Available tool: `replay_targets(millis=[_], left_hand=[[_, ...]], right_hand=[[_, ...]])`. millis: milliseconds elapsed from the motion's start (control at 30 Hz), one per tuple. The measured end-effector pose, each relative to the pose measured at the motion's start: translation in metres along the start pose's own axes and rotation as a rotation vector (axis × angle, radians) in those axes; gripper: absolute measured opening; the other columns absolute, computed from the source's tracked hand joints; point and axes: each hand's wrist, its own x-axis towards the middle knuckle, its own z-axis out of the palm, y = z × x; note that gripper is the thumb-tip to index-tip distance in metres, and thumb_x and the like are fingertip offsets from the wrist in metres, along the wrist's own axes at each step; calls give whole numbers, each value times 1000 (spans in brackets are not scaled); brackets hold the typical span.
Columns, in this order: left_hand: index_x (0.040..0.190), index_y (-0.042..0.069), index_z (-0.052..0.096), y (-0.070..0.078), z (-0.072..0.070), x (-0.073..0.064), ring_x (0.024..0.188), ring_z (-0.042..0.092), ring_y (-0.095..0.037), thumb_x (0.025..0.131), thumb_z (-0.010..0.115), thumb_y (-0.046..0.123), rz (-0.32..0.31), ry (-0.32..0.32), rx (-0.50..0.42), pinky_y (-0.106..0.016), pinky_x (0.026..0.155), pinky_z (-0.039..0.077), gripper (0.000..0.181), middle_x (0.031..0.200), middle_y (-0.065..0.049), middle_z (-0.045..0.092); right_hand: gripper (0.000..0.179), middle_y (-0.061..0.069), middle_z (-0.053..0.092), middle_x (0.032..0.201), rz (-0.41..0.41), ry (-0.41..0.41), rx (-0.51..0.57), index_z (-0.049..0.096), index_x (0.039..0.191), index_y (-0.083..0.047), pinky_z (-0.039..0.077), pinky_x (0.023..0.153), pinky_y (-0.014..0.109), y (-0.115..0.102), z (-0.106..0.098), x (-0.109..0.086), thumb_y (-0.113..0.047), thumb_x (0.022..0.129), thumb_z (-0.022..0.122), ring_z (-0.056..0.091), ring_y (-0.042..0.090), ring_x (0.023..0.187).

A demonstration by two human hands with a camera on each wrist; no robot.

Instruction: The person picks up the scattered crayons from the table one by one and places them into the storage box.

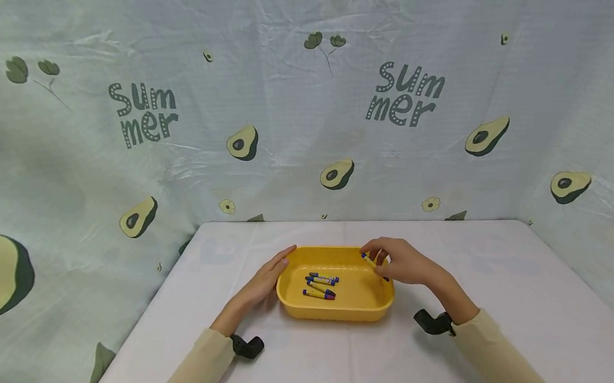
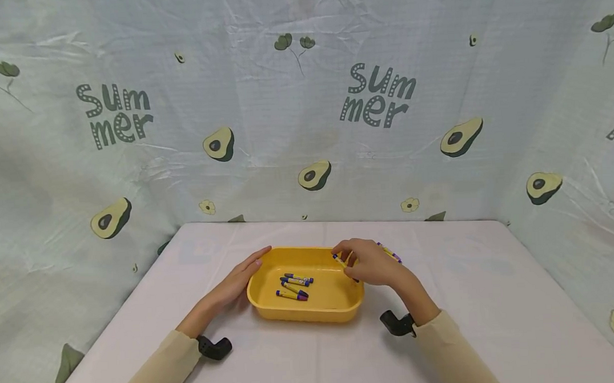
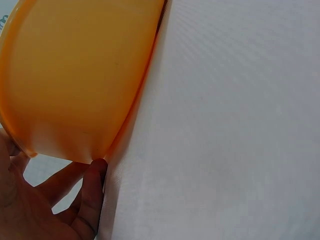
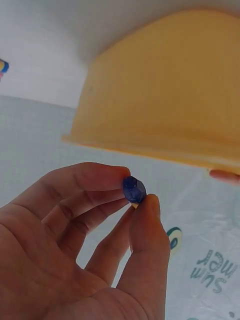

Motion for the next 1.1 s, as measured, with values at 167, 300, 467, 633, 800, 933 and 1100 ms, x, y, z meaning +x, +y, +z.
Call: replay_targets(millis=[167, 300, 467, 633, 800, 933, 1100], left_hand=[[163, 28, 33, -1, -1, 0, 160, 24, -32, 115, 32, 34, -10, 17, -6, -57, 131, 16, 49, 171, -5, 29], [164, 26, 32, -2, -1, 1, 160, 24, -32, 115, 31, 34, -1, 15, 0, -57, 131, 15, 50, 172, -6, 28], [164, 23, 31, -1, 1, 4, 159, 27, -33, 115, 31, 34, 22, -7, 0, -56, 130, 18, 50, 171, -9, 28], [164, 23, 32, 3, 4, 9, 158, 28, -31, 115, 31, 32, 40, -18, -2, -53, 130, 20, 50, 171, -7, 30], [164, 23, 32, 5, 4, 8, 158, 28, -32, 115, 32, 31, 29, -3, -2, -54, 130, 20, 50, 171, -8, 30], [164, 22, 32, 4, 3, 5, 157, 30, -33, 115, 32, 33, 15, 11, -7, -54, 130, 21, 50, 170, -9, 31], [164, 22, 32, 1, 2, 3, 158, 30, -33, 115, 32, 31, 7, 9, -11, -55, 130, 20, 50, 170, -10, 31]], right_hand=[[41, 16, 69, 115, -28, -15, 16, 67, 131, -6, 58, 72, 24, -11, -2, 11, -2, 90, 69, 62, 20, 95], [41, 16, 69, 116, -40, -31, 19, 68, 130, -9, 59, 72, 25, -18, 0, 24, -3, 90, 69, 63, 19, 96], [40, 16, 68, 115, -32, -43, 45, 68, 130, -9, 60, 76, 28, -20, 5, 35, -3, 91, 69, 63, 19, 95], [40, 13, 68, 113, -25, -58, 62, 67, 131, -7, 59, 84, 32, -18, 7, 39, -4, 91, 69, 63, 19, 95], [41, 10, 68, 113, -11, -103, 65, 66, 133, -5, 59, 89, 36, -15, 9, 42, -4, 92, 69, 63, 19, 97], [43, 9, 69, 112, 10, -146, 95, 66, 135, -4, 59, 88, 35, -13, 14, 45, -4, 92, 68, 63, 19, 98], [43, 8, 68, 109, 49, -196, 110, 66, 136, -4, 57, 80, 29, -9, 19, 48, -3, 93, 68, 63, 18, 95]])
